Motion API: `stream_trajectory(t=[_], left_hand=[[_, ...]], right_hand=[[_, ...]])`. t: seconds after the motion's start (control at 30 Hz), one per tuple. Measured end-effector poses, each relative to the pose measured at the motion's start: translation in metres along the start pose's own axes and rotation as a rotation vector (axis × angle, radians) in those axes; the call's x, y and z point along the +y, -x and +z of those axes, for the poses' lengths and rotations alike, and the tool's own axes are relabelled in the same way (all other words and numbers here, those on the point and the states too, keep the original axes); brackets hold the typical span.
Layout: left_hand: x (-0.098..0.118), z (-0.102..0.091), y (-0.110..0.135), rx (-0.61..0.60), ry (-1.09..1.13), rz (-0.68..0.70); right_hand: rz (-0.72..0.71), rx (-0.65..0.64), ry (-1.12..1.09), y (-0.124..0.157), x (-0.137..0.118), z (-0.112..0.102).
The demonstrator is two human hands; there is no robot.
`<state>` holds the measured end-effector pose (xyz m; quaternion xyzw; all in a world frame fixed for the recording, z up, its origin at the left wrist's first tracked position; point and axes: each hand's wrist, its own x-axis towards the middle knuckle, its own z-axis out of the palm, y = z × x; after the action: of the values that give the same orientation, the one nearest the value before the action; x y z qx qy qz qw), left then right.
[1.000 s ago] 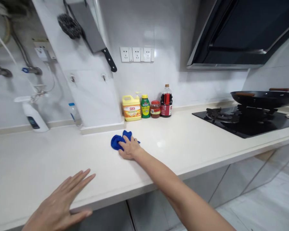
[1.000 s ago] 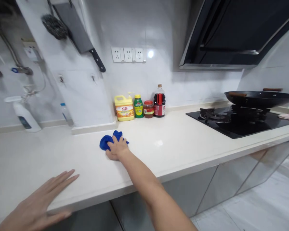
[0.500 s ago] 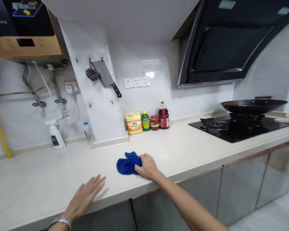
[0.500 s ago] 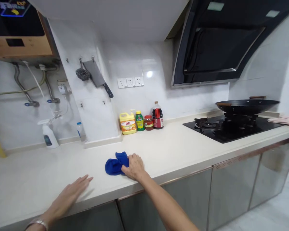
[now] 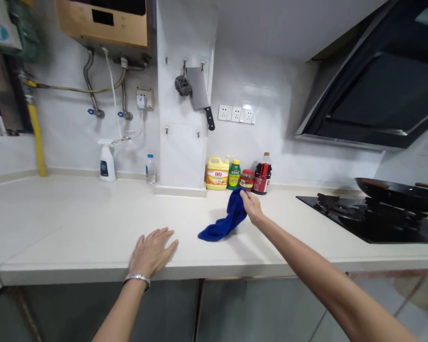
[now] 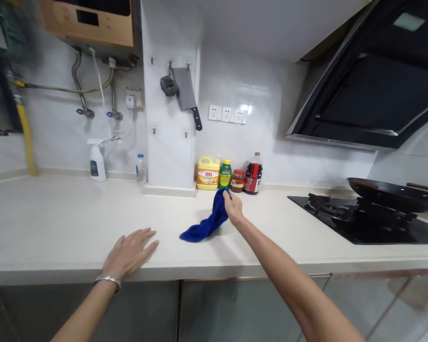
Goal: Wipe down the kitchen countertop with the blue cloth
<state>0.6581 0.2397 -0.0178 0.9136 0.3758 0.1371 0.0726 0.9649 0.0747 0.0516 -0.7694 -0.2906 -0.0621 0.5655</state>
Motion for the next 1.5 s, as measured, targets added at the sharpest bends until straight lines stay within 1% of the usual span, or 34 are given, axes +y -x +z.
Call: stream_trajectory(t=[0.07, 0.13, 0.2, 0.27, 0.37, 0.43, 0.53, 0.6, 0.63, 0.67, 0.73, 0.8, 0.83, 0.93, 1.03, 1.1, 1.17, 1.27, 1.33, 1.4, 1.5], left_hand=[[0.0, 0.001, -0.001, 0.01, 0.01, -0.007], [0.0, 0.002, -0.002, 0.015, 0.016, -0.011], [-0.001, 0.003, -0.003, 0.016, 0.018, -0.01], [-0.003, 0.005, -0.004, 0.013, 0.023, -0.016], [-0.006, 0.008, -0.005, 0.016, 0.02, -0.022], [-0.006, 0.009, -0.006, 0.019, 0.011, -0.019], [-0.006, 0.008, -0.006, 0.01, -0.003, -0.018], [-0.004, 0.007, -0.005, 0.005, -0.011, -0.025], [-0.003, 0.006, -0.004, 0.007, -0.014, -0.028], [-0.002, 0.005, -0.004, 0.01, -0.015, -0.03], [-0.001, 0.003, -0.002, 0.014, -0.013, -0.028], [0.0, 0.003, -0.001, 0.018, -0.01, -0.033], [0.0, 0.003, -0.001, 0.023, -0.01, -0.036], [-0.002, 0.007, -0.003, 0.052, -0.001, -0.031], [-0.004, 0.011, -0.005, 0.069, 0.023, -0.008], [-0.005, 0.012, -0.004, 0.068, 0.036, -0.005], [-0.007, 0.009, -0.002, 0.066, 0.065, -0.012], [-0.003, 0.001, 0.006, 0.018, 0.242, 0.003], [0.009, -0.007, 0.012, -0.02, 0.427, 0.039], [0.031, -0.014, 0.017, -0.037, 0.682, 0.089], [0.073, -0.019, 0.022, -0.018, 1.059, 0.158]], right_hand=[[-0.045, -0.022, -0.021, -0.023, -0.019, -0.014], [-0.09, -0.075, 0.027, -0.036, -0.032, -0.029], [-0.111, -0.132, 0.12, -0.037, -0.036, -0.039], [-0.097, -0.169, 0.167, -0.031, -0.034, -0.044], [-0.057, -0.205, 0.165, -0.023, -0.028, -0.042], [-0.038, -0.221, 0.121, -0.023, -0.03, -0.039], [-0.034, -0.235, 0.027, -0.032, -0.047, -0.04], [-0.073, -0.225, -0.042, -0.04, -0.061, -0.043], [-0.121, -0.21, -0.029, -0.044, -0.068, -0.045], [-0.179, -0.192, 0.031, -0.047, -0.073, -0.047], [-0.282, -0.171, 0.236, -0.05, -0.08, -0.05], [-0.321, -0.189, 0.433, -0.048, -0.082, -0.048], [-0.321, -0.21, 0.479, -0.047, -0.082, -0.045], [-0.343, -0.263, 0.528, -0.038, -0.082, -0.034], [-0.38, -0.288, 0.537, -0.027, -0.085, -0.026], [-0.406, -0.303, 0.495, -0.018, -0.09, -0.026], [-0.431, -0.342, 0.387, -0.007, -0.095, -0.029], [-0.45, -0.433, 0.217, 0.011, -0.105, -0.033], [-0.461, -0.484, 0.151, 0.024, -0.11, -0.032], [-0.477, -0.527, 0.104, 0.038, -0.113, -0.028], [-0.489, -0.578, 0.099, 0.057, -0.115, -0.022]])
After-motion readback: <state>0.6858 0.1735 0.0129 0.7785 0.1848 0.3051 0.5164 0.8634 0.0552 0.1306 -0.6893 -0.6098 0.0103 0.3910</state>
